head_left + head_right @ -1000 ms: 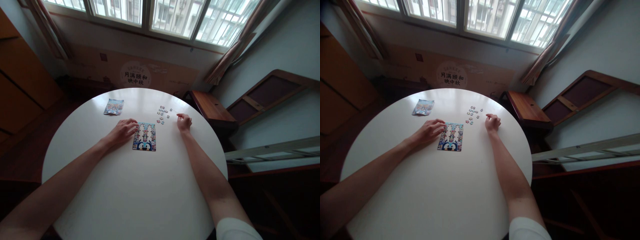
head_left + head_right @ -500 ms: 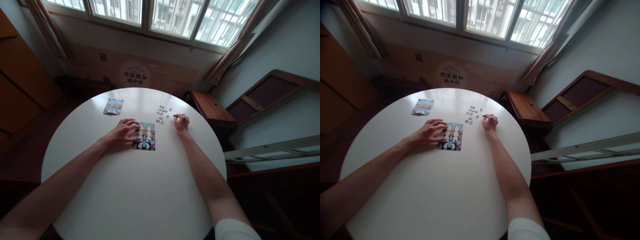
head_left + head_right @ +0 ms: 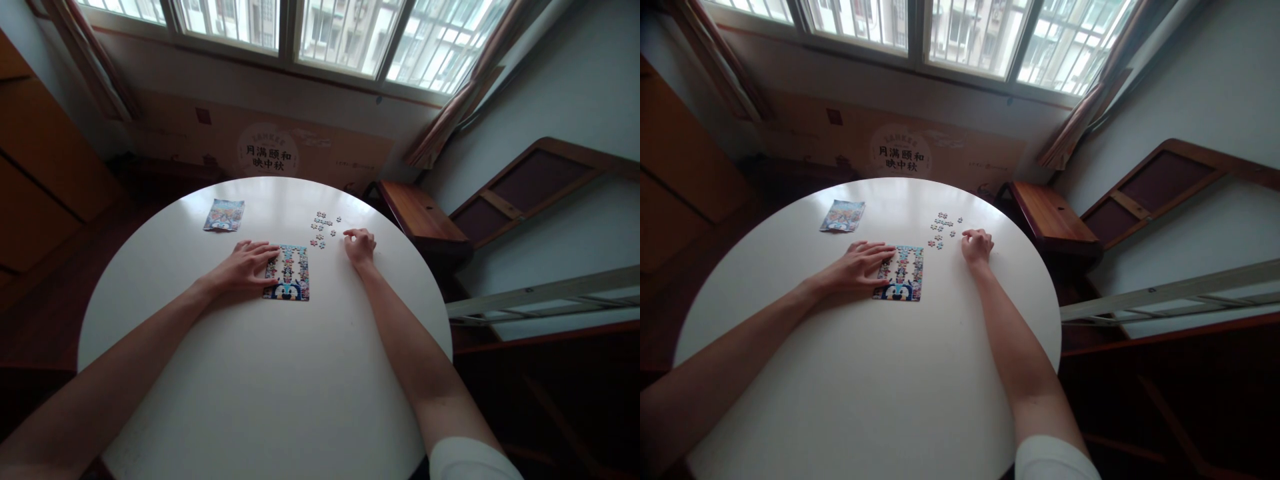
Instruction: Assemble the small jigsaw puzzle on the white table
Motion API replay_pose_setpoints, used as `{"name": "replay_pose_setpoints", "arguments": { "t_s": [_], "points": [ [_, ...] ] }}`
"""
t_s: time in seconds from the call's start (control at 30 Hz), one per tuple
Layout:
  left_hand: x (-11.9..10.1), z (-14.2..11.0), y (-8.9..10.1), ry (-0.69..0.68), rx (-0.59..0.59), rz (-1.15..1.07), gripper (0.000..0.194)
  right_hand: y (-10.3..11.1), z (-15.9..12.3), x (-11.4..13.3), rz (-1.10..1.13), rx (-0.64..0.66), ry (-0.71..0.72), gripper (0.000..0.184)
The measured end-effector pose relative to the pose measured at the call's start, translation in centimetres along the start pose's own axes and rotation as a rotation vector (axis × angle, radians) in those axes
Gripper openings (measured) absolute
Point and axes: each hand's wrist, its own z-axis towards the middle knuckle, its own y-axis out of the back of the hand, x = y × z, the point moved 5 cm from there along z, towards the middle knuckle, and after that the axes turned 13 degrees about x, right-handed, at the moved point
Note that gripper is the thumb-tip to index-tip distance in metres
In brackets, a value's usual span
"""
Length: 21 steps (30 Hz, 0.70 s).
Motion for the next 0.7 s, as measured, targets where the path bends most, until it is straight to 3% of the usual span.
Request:
{"name": "replay_pose_setpoints", "arguments": {
  "t_s": [0.7],
  "points": [
    [0.18,-0.04,0.25,0.06,-0.07,0.02,0.065,0.17,-0.26,0.34,-0.026,0.032,-0.01,0.028]
  ]
}}
